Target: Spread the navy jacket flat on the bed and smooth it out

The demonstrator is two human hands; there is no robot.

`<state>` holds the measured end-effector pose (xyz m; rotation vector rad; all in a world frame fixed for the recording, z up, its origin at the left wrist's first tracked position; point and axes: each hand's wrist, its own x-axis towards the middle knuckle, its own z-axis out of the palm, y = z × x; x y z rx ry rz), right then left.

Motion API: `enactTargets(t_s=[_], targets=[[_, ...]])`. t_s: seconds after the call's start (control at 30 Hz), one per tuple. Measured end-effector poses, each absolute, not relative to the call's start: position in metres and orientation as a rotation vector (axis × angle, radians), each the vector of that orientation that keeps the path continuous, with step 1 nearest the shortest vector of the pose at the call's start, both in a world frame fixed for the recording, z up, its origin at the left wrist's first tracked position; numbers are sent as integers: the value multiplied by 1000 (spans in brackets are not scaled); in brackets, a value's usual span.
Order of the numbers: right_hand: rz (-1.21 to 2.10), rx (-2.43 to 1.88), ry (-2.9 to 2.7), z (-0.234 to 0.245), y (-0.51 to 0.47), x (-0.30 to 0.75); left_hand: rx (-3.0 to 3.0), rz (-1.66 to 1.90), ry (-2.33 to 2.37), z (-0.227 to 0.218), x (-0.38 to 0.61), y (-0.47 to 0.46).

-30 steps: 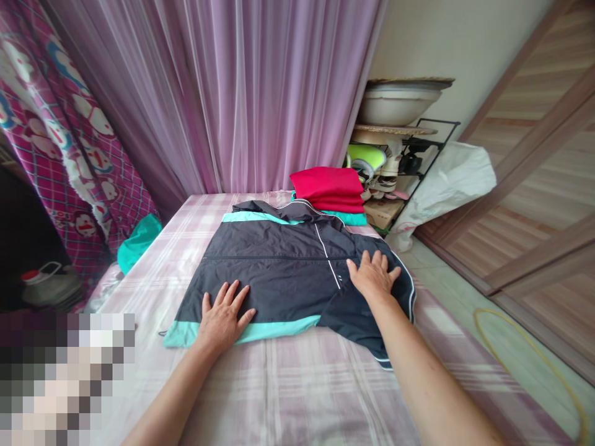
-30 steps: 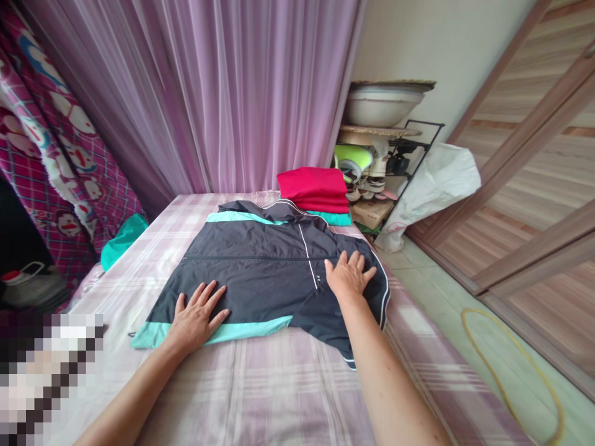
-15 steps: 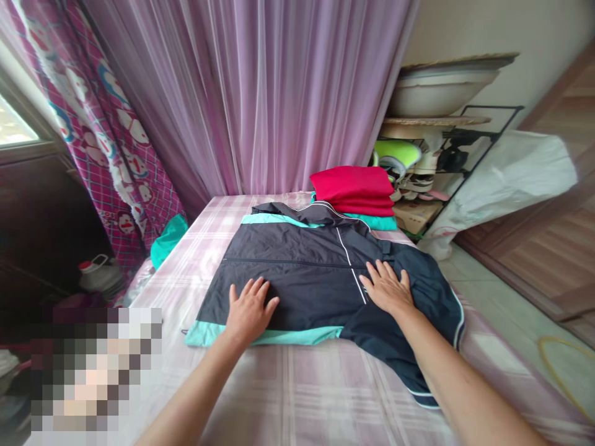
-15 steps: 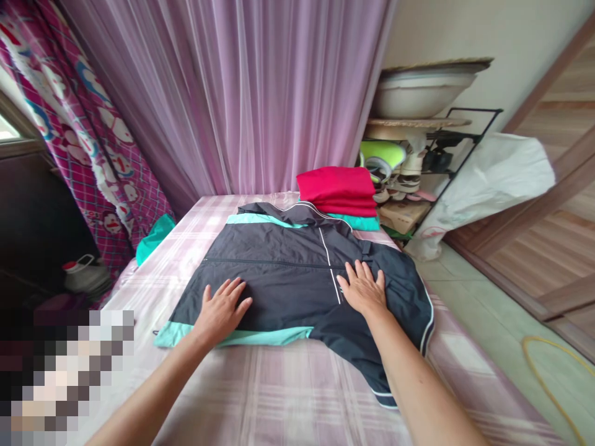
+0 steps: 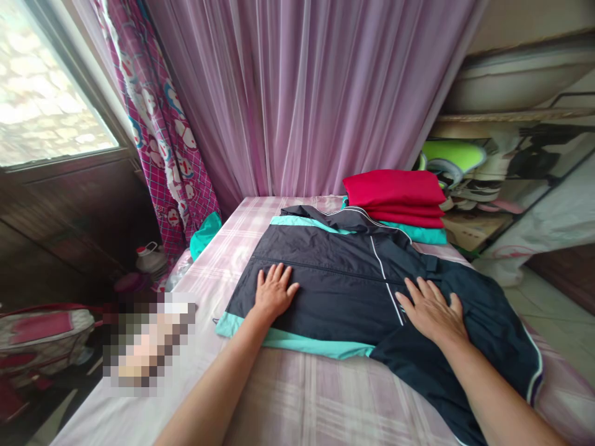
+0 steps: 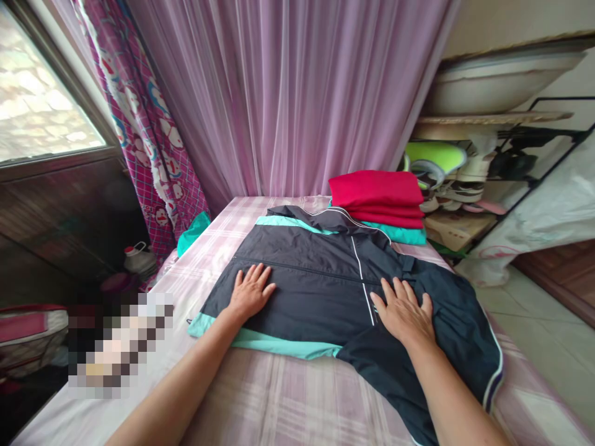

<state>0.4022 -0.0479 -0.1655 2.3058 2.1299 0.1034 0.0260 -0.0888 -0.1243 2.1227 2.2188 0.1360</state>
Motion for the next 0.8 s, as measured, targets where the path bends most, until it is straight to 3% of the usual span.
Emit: enactTargets(t_s=[0.17,0.4,0.57,0.8], targets=[[90,2285,2091,-155,-52,396,1876,21,2411,-118,-38,-90],[165,2260,2205,-137,-32,379,1905,133,2481,-128,-40,-91],[33,2222,2155,-152,-21,374,1764,224,2534,-110,-55,-72],[140,2218,2207,-161,-27,375,1542,117,2581,-87,-72,-20]])
